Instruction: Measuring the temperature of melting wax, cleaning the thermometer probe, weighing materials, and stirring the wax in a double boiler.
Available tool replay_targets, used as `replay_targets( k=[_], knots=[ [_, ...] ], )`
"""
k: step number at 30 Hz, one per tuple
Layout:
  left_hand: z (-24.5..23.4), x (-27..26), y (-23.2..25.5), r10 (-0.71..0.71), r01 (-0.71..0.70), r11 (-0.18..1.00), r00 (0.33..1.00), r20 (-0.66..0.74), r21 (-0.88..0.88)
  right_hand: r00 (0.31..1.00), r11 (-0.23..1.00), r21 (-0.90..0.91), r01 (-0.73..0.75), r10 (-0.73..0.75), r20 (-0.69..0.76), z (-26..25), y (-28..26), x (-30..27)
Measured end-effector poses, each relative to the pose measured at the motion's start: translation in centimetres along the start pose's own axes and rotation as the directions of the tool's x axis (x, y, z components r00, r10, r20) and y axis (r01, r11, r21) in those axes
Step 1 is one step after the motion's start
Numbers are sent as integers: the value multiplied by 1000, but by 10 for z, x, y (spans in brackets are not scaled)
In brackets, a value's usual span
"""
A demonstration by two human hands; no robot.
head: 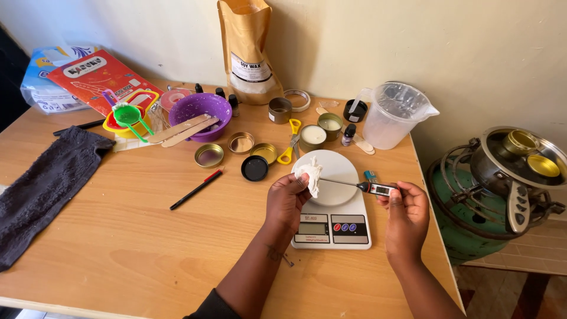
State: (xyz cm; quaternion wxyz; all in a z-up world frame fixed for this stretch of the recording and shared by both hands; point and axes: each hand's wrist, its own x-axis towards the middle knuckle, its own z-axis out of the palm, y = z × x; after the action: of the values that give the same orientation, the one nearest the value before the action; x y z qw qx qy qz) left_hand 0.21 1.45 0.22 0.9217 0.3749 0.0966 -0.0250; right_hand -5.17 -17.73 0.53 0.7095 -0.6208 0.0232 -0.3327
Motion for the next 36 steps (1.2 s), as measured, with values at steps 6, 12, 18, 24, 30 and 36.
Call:
replay_targets(
  k=[6, 12, 18, 24, 30, 36],
  knots=[
    [-4, 5, 3, 34, -34, 999, 999, 3, -2, 997, 997, 7, -72, 72, -34, 6, -7, -1],
    [2, -3, 8, 68, -68, 995, 998, -1, 70, 991, 993, 18, -120, 121, -58, 2, -11, 1],
    [0, 1, 13, 103, -102, 994, 995, -4, 44, 993, 993, -48, -111, 110, -35, 1, -10, -3],
    [-7, 8, 8, 120, -120, 992, 993, -9, 41, 997, 996, -54, -74, 73, -24, 2, -10, -1],
    [7, -1, 22, 130, -133, 989, 990, -49, -62, 998, 996, -81, -23, 18, -60, 2, -8, -2],
    [-40, 44, 5, 154, -178, 972, 976, -156, -155, 993, 999, -33, -4, 0, -116, -1, -5, 2]
  ],
)
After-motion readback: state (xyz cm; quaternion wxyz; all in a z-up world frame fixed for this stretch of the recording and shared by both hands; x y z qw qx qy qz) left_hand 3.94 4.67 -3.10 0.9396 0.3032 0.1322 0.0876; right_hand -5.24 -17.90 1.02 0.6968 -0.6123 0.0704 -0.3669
